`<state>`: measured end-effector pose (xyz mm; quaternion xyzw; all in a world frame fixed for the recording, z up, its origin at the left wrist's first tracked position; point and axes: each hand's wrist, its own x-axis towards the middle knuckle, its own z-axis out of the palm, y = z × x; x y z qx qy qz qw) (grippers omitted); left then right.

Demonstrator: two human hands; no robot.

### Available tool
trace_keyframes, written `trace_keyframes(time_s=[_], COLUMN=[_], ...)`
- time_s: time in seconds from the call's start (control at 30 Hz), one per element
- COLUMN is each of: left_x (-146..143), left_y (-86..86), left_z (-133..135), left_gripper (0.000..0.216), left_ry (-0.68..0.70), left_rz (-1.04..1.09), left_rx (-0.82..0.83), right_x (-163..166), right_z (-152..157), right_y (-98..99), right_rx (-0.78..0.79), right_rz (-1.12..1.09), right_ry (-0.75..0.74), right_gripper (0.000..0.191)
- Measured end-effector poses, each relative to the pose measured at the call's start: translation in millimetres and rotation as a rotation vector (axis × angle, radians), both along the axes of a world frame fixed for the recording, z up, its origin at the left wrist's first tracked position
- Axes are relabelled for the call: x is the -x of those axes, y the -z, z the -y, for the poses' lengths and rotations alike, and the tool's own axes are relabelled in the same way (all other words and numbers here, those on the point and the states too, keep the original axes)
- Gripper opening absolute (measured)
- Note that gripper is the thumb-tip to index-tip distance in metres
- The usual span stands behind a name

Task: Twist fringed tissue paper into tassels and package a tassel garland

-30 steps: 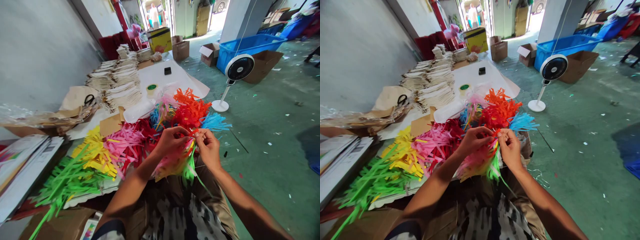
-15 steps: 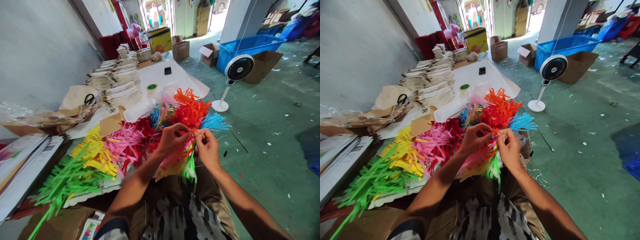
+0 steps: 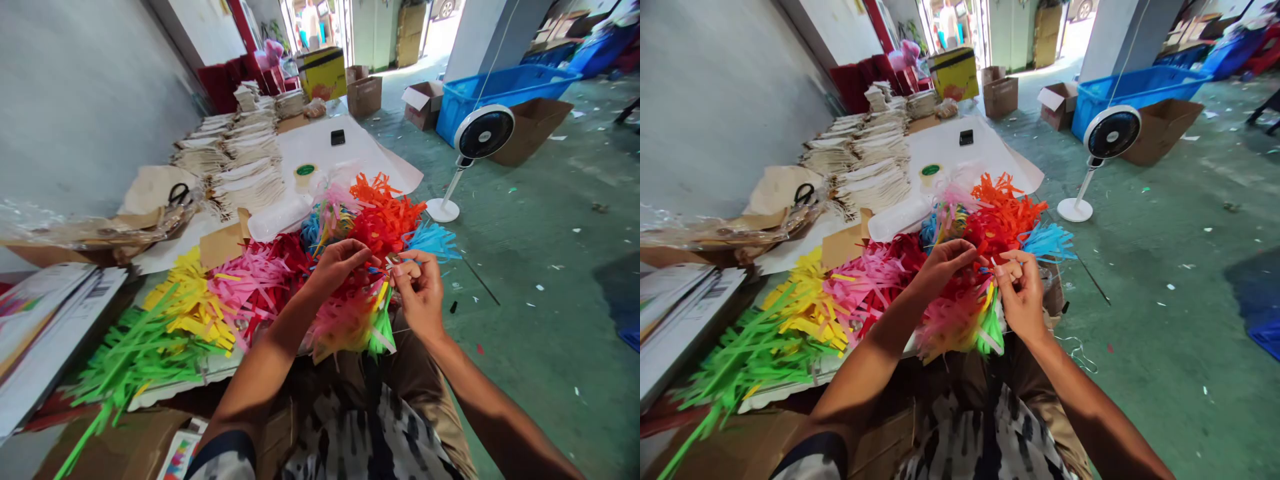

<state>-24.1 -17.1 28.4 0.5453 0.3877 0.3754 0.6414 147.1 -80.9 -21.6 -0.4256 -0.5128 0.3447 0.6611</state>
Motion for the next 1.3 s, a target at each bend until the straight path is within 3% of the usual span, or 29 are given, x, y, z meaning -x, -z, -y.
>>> trace_keyframes(time_s=[0.33, 0.63, 1.3], left_x=[-3, -1, -7], left_y=[-2.9, -1.3, 8.3], left_z=[3, 2, 1], left_gripper=[0.052, 0.050, 0.049], left_ry=[0.070, 0.110, 0.118], left_rz=[0.003, 0.009, 0.018], left_rx=[0.056, 0.052, 0.055], right_x=[-1, -1, -9], right_z=[-2, -7, -7], right_y=[3.1, 9.5, 15.5], right_rx=[-0.047, 0.008, -0.045], right_rz=[0.074, 0.067, 0.265], right_ry=[-0.080, -0.060, 0.004], right_gripper=[0.024, 0.026, 0.025])
